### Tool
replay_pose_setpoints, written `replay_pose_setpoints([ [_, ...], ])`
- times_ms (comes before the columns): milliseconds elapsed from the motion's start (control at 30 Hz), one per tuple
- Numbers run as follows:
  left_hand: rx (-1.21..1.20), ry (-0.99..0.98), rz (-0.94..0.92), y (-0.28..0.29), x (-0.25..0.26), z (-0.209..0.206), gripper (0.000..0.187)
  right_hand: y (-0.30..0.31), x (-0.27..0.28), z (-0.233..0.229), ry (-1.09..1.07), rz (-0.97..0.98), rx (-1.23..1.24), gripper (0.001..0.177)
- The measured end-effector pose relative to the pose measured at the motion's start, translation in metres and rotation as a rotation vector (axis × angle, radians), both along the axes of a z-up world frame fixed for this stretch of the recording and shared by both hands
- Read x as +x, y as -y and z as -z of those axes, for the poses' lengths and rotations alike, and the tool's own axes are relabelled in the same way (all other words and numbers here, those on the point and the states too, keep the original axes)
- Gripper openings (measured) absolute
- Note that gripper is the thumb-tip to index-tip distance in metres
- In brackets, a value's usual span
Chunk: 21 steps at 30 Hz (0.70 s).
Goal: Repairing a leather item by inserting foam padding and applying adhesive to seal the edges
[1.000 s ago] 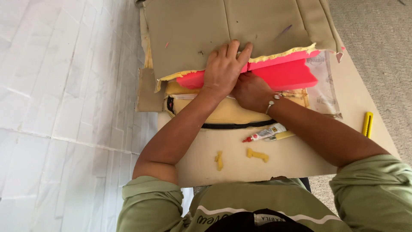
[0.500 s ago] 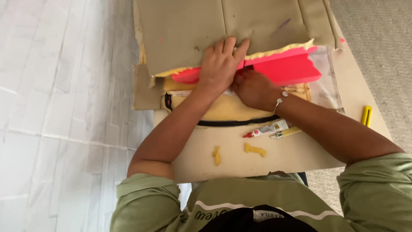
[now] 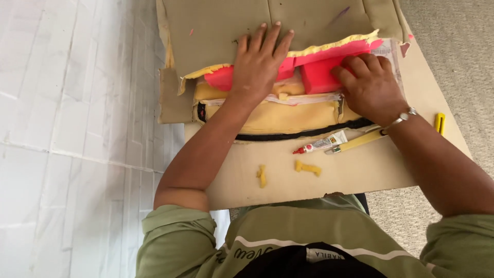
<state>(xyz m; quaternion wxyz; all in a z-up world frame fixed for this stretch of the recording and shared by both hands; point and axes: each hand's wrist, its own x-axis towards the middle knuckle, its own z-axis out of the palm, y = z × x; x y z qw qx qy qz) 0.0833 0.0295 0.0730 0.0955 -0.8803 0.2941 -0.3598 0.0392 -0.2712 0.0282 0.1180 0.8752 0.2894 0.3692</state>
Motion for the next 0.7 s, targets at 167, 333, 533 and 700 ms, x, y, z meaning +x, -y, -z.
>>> replay_pose_setpoints([
  [167, -0.066, -0.068, -0.055, 0.004, -0.011, -0.017, 0.089, -0.008, 0.01, -0.006, 0.042, -0.07, 0.094, 0.03],
  [333, -0.093, 0.188, 0.196, 0.041, -0.008, 0.092, 0.046, -0.016, 0.018, 0.009, 0.065, -0.071, 0.092, 0.02],
  [533, -0.184, -0.215, 0.347, 0.06, -0.039, 0.129, 0.025, -0.017, 0.02, 0.008, 0.06, -0.082, 0.029, 0.008],
  [700, -0.157, -0.587, 0.391, 0.059, -0.055, 0.087, 0.018, -0.027, 0.027, -0.012, 0.117, -0.126, -0.02, 0.021],
])
